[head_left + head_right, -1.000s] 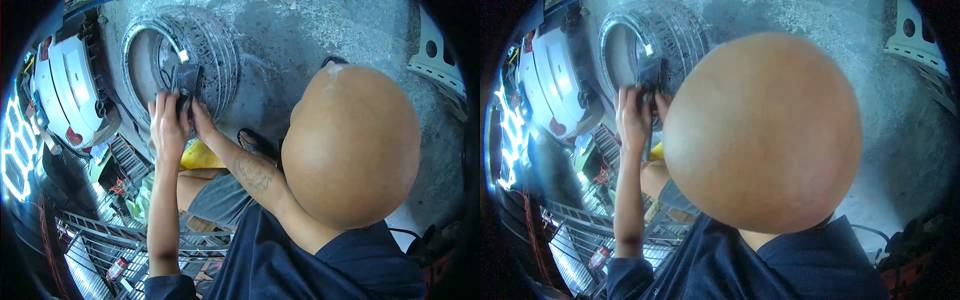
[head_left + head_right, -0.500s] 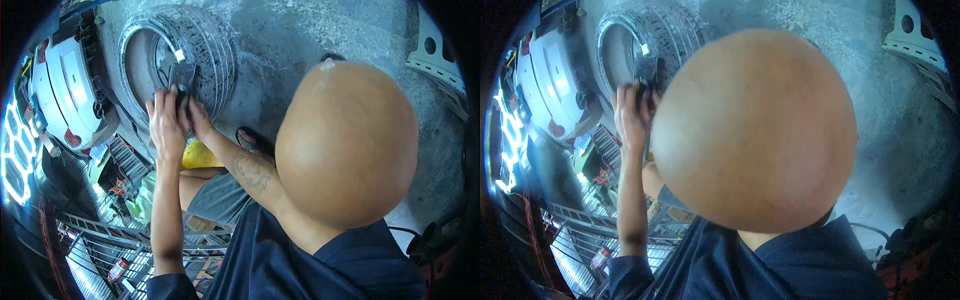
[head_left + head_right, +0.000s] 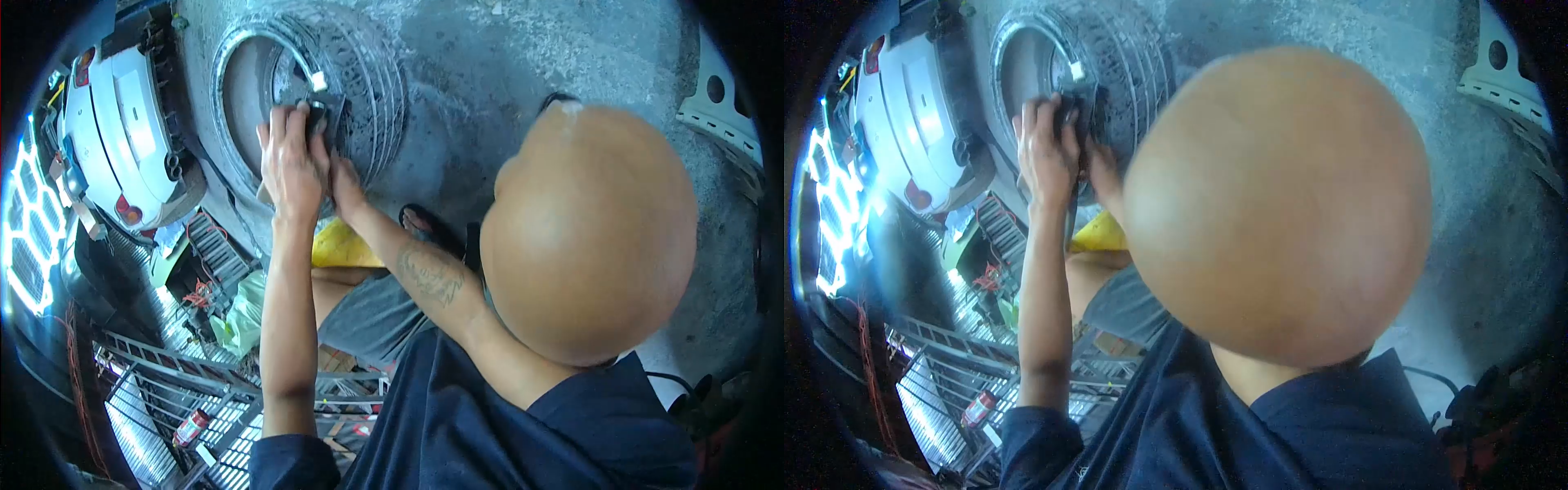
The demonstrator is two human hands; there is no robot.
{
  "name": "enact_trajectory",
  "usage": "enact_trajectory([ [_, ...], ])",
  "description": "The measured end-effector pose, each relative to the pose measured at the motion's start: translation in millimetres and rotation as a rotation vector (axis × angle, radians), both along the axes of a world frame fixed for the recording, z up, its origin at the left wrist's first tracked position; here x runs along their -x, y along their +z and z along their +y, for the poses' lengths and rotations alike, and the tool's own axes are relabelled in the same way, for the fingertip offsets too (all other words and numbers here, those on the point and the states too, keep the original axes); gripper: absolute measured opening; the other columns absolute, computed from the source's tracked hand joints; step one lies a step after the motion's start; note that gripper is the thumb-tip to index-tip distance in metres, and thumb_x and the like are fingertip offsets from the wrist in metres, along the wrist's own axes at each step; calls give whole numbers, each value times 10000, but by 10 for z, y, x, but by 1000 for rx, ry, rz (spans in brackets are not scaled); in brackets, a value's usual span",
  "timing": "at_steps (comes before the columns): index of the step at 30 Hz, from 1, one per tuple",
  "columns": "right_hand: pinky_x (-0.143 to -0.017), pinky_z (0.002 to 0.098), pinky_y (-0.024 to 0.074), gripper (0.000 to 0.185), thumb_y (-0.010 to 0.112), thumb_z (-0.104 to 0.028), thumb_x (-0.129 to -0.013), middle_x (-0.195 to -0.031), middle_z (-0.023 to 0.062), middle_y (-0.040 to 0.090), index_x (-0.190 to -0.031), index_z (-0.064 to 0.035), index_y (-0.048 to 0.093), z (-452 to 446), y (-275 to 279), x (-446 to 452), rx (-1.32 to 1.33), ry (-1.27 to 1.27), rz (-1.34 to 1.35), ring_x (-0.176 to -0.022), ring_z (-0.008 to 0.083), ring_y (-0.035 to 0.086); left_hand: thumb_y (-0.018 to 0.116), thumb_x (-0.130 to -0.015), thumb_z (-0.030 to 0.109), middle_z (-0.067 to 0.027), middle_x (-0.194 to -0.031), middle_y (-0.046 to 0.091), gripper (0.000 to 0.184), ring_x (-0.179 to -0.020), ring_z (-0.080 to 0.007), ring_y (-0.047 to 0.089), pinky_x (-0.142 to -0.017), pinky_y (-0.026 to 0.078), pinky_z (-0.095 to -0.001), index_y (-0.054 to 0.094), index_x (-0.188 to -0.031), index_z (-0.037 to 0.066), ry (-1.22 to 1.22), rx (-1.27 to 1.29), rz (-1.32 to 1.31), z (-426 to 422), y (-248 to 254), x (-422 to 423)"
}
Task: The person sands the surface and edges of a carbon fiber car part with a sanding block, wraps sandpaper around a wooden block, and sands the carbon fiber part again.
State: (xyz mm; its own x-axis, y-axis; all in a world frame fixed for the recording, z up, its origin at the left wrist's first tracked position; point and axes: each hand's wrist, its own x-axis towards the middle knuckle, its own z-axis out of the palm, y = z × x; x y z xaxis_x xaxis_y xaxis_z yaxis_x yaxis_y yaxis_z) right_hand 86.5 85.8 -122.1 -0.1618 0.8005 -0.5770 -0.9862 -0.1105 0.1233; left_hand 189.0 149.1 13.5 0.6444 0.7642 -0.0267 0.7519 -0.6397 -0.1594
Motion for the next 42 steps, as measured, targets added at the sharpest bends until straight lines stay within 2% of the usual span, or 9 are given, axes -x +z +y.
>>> enact_trajectory([
  [5, -985, 353, 543, 554, 471, -515, -1160, -1295, 59, 714, -1388, -56, 680, 147, -126, -97, -113, 14, 23, -1141, 182, 672, 694, -891, 31, -194, -1230, 643, 406, -1066, -449, 600, -955, 515, -512, 684, -1295, -3, 5, -7, 1, -307, 40, 348],
  [8, -989, 361, 544, 549, 445, -512, -1167, -1309, 60, 710, -1394, -70, 679, 176, -379, 423, -68, -1, -23, -1166, 185, 670, 687, -891, 25, -202, -1231, 643, 412, -1074, -454, 605, -960, 513, -515, 689, -1302, -2, 41, 11, 22, -77, 31, 48],
  [12, -951, 349, 552, 532, 450, -504, -1167, -1235, 51, 729, -1367, -78, 698, 195, -527, 558, -110, -202, -325, -1130, 180, 682, 694, -900, 36, -201, -1218, 644, 397, -1067, -447, 602, -944, 515, -513, 694, -1295, 0, 40, -36, -10, -228, -16, 143],
  [14, -938, 333, 552, 524, 461, -497, -1165, -1199, 46, 733, -1339, -70, 709, 131, -305, 157, -140, -101, -12, -1117, 172, 683, 700, -911, 48, -200, -1207, 646, 382, -1058, -446, 603, -935, 514, -519, 695, -1289, -3, 80, -12, 9, -283, 22, 170],
  [18, -950, 330, 554, 523, 467, -496, -1165, -1240, 50, 726, -1344, -65, 703, 115, -151, -52, -88, -14, 60, -1134, 171, 682, 705, -917, 52, -204, -1221, 654, 375, -1072, -442, 606, -939, 515, -510, 698, -1287, -8, 73, 4, -6, -132, 12, 59],
  [26, -924, 330, 550, 565, 456, -532, -1165, -1179, 53, 739, -1306, -49, 713, 110, -58, -120, -80, -64, 58, -1087, 161, 682, 681, -854, 11, -199, -1216, 657, 451, -1062, -446, 603, -968, 506, -500, 701, -1304, -1, 92, 8, -7, -93, 37, 100],
  [28, -955, 350, 546, 558, 445, -516, -1173, -1205, 66, 740, -1314, -46, 710, 51, -172, -38, -169, 60, 29, -1097, 170, 676, 685, -847, 14, -194, -1207, 652, 465, -1055, -442, 600, -966, 511, -499, 697, -1312, -2, 43, -63, -2, 43, -25, 3],
  [30, -980, 360, 537, 560, 437, -504, -1176, -1226, 78, 740, -1326, -35, 705, 86, -184, 27, -166, -100, 15, -1104, 181, 675, 691, -854, 15, -198, -1204, 651, 448, -1053, -447, 597, -962, 512, -506, 701, -1301, -4, 36, -75, -30, -123, -21, 142],
  [42, -1003, 352, 535, 555, 480, -502, -1153, -1263, 70, 734, -1369, -42, 704, 107, -150, -82, -146, -1, -26, -1153, 176, 681, 712, -893, 45, -204, -1223, 649, 412, -1074, -442, 606, -977, 507, -488, 700, -1301, -8, 17, 6, 38, -259, 46, 237],
])
